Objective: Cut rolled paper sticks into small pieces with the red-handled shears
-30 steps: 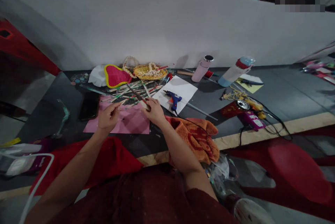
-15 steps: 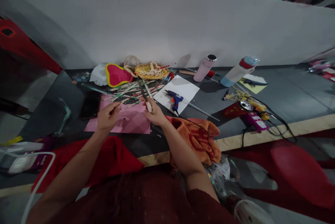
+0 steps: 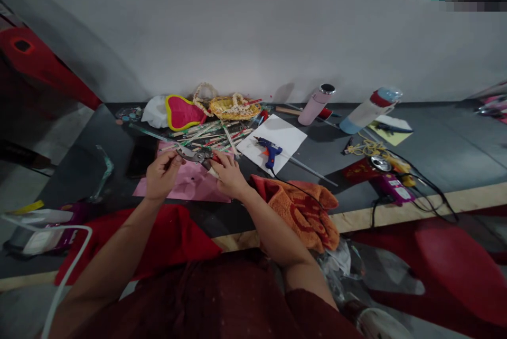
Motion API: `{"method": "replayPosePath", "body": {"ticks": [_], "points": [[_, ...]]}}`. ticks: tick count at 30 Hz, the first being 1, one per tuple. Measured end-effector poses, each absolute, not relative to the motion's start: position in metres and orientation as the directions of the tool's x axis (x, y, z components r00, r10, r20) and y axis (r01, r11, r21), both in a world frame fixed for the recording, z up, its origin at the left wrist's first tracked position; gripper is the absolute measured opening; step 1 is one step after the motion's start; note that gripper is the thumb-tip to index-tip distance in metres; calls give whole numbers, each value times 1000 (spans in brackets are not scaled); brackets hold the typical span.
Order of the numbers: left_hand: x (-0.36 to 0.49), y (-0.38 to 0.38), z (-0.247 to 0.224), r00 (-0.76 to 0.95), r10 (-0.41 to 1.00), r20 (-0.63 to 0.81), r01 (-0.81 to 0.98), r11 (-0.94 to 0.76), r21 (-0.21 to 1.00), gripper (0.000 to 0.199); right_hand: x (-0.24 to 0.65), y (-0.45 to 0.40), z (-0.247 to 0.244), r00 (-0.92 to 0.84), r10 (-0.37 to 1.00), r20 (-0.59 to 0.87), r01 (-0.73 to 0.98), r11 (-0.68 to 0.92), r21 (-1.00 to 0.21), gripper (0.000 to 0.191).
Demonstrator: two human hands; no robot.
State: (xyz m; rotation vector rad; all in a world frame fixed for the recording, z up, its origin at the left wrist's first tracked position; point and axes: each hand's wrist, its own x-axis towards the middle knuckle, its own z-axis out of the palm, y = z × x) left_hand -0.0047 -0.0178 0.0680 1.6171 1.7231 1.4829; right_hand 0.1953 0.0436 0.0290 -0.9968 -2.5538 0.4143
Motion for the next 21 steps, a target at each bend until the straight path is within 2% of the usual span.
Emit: {"method": "replayPosePath", "body": {"ticks": [10,13,16,18,21], "points": [[-4,-18,65,-255,894,368,528,-190,828,20,195,42,33,-684,692,232,587,711,-387,59],[-5,-18,66,-250,897,364,521,-192,832,22,195,44,29,-688,682,248,553,714,-429,56],[-5,-19,66,-233,904,359,521,-196,831,23,195,47,24,-640,710,292,511,678,-529,51],[-4,-20,66,-219,910,352,530,-191,826,24,194,47,22,-597,744,301,505,639,-581,60],[-2,-22,65,-206,917,342,534,-187,824,25,192,47,23,-603,750,270,542,634,-552,71]]}}
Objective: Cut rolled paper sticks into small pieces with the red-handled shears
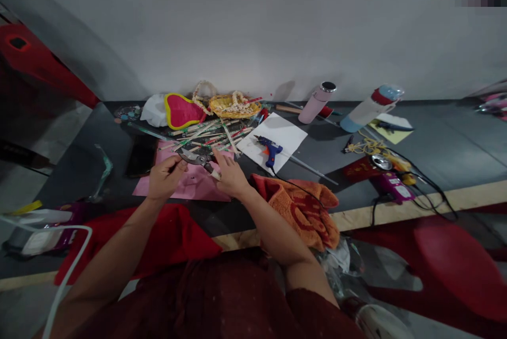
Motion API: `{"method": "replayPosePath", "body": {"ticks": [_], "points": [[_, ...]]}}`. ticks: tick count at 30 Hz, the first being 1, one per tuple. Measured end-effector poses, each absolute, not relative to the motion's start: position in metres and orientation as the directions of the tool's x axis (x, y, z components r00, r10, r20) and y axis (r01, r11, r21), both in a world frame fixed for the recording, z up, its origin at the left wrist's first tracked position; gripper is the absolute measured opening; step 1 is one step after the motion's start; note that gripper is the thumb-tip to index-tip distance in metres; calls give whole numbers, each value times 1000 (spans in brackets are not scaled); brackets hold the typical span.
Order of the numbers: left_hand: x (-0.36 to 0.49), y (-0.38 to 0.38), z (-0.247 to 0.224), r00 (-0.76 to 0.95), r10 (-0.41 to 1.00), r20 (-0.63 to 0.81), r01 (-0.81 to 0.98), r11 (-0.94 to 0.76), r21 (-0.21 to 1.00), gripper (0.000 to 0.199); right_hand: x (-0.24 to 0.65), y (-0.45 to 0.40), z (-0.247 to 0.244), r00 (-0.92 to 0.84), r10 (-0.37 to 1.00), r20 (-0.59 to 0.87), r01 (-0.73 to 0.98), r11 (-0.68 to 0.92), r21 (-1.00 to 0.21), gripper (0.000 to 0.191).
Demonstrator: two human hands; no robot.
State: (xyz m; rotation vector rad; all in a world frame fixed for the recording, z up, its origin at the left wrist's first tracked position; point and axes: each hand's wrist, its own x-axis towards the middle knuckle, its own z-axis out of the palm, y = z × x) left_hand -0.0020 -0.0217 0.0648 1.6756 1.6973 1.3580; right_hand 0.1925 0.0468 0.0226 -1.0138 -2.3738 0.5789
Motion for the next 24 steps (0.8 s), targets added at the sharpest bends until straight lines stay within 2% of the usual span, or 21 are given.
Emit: {"method": "replayPosePath", "body": {"ticks": [7,11,17,24], "points": [[3,-23,65,-223,914,340,514,-186,837,25,196,46,28,-614,758,219,614,633,-472,57],[5,-21,62,-216,924,316,452,-192,871,24,205,54,29,-645,727,236,585,668,-459,56],[4,-19,55,-153,950,270,370,-199,908,26,212,63,25,-728,655,204,527,724,-444,67],[-3,-18,55,-124,970,207,309,-161,938,28,206,55,28,-702,685,195,552,697,-458,67]]}}
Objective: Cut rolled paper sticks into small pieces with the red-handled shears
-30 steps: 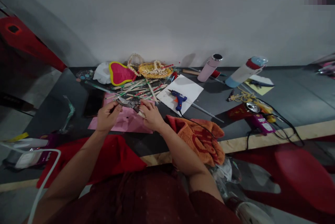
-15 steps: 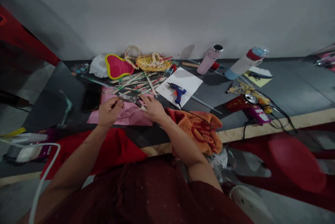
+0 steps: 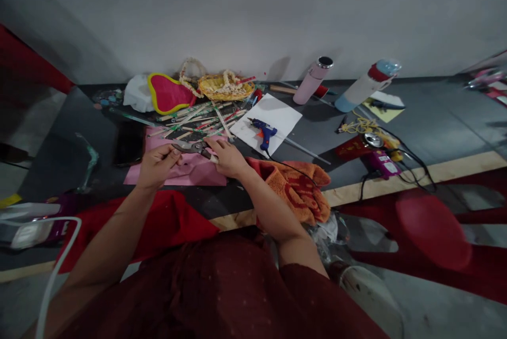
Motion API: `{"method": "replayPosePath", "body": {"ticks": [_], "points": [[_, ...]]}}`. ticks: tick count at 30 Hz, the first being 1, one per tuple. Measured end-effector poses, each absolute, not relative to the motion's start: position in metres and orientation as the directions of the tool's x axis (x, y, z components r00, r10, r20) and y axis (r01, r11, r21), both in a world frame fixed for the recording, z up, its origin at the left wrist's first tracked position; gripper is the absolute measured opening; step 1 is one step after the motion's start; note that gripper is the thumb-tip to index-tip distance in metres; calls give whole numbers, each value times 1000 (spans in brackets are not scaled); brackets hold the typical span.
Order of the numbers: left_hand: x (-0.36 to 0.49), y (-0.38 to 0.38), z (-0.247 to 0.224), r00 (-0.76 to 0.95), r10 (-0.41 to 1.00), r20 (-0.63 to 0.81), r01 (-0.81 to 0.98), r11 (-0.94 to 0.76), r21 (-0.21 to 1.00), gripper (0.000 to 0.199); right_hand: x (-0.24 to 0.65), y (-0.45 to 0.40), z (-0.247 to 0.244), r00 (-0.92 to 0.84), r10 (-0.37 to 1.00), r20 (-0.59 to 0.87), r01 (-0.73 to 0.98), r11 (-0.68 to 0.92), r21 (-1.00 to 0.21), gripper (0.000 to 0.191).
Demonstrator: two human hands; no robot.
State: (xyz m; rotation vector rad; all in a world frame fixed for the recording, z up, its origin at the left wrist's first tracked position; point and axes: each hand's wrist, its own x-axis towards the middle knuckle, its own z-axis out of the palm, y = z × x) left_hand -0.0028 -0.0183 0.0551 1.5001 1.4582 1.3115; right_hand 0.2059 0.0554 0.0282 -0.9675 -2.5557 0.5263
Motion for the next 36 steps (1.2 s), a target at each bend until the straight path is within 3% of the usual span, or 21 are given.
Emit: {"method": "replayPosePath", "body": {"ticks": [7,14,22,31,36], "points": [[2,-21,62,-160,961,224,351,-156,923,26,203,49,35,-637,751,174,632,638,-439,54],[0,-23,68,-164,953,255,510,-140,849,23,202,49,36,-655,737,167,633,655,-413,62],[-6,-22,68,-63,977,204,405,-162,900,27,205,54,31,-707,692,144,597,694,-402,72],[-3,-23,67,-112,978,176,339,-129,932,27,203,48,34,-640,750,169,657,647,-387,49],[-3,-22,66,-101,972,213,408,-155,900,24,205,53,30,-669,724,170,632,674,-382,62]]}}
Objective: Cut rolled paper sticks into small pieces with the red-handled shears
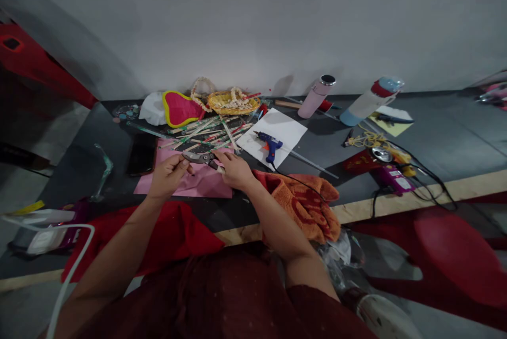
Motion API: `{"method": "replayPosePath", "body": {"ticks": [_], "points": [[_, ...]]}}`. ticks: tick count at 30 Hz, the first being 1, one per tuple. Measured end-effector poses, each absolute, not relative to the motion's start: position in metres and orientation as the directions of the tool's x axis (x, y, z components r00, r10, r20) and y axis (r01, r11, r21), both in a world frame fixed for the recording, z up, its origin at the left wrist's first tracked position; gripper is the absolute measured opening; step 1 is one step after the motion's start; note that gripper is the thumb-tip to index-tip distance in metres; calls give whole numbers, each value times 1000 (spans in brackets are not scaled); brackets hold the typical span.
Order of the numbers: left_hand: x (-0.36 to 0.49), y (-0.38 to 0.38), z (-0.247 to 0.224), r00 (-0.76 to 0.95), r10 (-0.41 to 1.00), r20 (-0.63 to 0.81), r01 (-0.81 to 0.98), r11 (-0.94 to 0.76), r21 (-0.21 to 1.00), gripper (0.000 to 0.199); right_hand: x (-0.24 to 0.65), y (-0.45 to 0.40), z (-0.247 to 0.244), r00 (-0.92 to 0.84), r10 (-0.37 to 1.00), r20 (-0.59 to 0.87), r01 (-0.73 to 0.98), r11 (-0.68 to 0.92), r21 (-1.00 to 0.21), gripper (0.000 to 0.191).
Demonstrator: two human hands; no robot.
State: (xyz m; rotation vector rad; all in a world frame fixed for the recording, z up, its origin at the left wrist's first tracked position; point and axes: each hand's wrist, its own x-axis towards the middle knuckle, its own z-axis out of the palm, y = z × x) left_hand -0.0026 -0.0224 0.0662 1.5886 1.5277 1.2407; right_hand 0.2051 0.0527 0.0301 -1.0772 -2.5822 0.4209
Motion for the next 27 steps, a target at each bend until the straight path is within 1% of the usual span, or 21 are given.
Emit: {"method": "replayPosePath", "body": {"ticks": [2,6,10,14,16,18,22,27], "points": [[-4,-22,66,-66,983,173,372,-136,918,26,207,55,29,-695,699,171,605,696,-388,66],[-8,-22,67,35,998,47,186,-52,981,27,209,57,28,-728,662,179,558,723,-406,70],[-10,-24,71,79,996,-33,79,26,997,29,209,56,30,-741,647,182,539,734,-413,70],[-7,-24,71,31,998,-56,32,55,998,30,207,53,32,-700,697,156,602,693,-396,61],[-6,-23,69,-5,999,-45,33,45,998,28,207,51,33,-672,726,149,634,667,-390,56],[-4,-21,67,-28,999,-29,46,30,998,27,207,52,33,-659,737,154,636,654,-408,55],[-6,-20,66,-7,999,-46,20,46,999,31,210,57,32,-704,680,207,535,698,-476,62],[-10,-22,70,81,989,-125,-48,129,990,34,216,62,32,-758,607,238,438,744,-504,67]]}}
